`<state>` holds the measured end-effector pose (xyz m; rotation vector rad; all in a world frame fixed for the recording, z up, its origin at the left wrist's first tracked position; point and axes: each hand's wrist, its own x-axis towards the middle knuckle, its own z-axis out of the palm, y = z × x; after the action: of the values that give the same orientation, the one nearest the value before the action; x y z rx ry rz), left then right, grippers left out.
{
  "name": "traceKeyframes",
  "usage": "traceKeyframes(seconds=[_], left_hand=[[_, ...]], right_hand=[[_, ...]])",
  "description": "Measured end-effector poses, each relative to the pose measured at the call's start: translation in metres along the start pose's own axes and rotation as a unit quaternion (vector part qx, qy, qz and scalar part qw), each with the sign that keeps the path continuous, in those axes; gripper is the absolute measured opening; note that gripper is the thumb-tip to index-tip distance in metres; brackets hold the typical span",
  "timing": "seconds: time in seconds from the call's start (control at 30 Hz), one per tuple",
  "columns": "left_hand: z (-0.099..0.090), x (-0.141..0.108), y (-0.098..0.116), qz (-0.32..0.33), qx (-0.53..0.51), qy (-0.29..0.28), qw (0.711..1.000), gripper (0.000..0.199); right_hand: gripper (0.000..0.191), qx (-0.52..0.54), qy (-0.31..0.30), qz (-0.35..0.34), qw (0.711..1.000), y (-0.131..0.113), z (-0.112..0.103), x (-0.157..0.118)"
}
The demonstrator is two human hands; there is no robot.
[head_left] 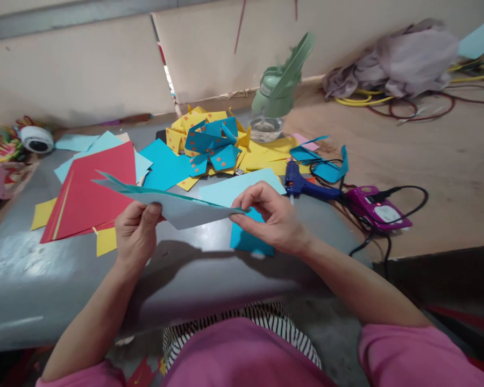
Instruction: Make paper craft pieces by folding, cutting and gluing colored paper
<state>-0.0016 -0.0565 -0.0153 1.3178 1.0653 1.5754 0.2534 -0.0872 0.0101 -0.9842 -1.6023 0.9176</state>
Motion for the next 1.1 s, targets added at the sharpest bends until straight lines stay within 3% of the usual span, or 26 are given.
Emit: traceKeyframes(seconds=[0.17, 0.33, 0.53, 0.73, 0.83, 0.97, 1.1], left_hand=[[0.005, 0.002, -0.001, 0.023, -0.049, 0.025, 0.998, 0.033], [0.007, 0.007, 0.000, -0.016, -0.048, -0.010, 0.999, 0.044], [0.006, 0.010, 0.004, -0.013, -0.062, -0.007, 0.998, 0.035], [0.005, 0.010, 0.004, -0.038, -0.071, -0.018, 0.997, 0.040], [0.006, 0.008, 0.002, -0.102, -0.077, -0.077, 0.989, 0.048], [0.006, 0.006, 0.002, -0.198, -0.093, -0.194, 0.956, 0.078], [0.004, 0.004, -0.001, -0.225, -0.104, -0.248, 0.937, 0.080]], right_hand=[[0.032, 0.048, 0.007, 0.020, 0.999, -0.001, 0.001, 0.001], [0.033, 0.052, 0.001, 0.017, 0.999, -0.001, -0.001, 0.003], [0.037, 0.065, 0.001, 0.036, 0.997, -0.001, -0.004, 0.006], [0.034, 0.053, 0.020, 0.026, 0.998, 0.002, -0.005, 0.007], [0.031, 0.048, 0.041, 0.012, 0.998, 0.005, -0.003, 0.007], [0.034, 0.027, 0.063, 0.026, 0.997, 0.008, -0.002, 0.007], [0.039, 0.006, 0.104, 0.044, 0.994, 0.010, -0.002, 0.008]])
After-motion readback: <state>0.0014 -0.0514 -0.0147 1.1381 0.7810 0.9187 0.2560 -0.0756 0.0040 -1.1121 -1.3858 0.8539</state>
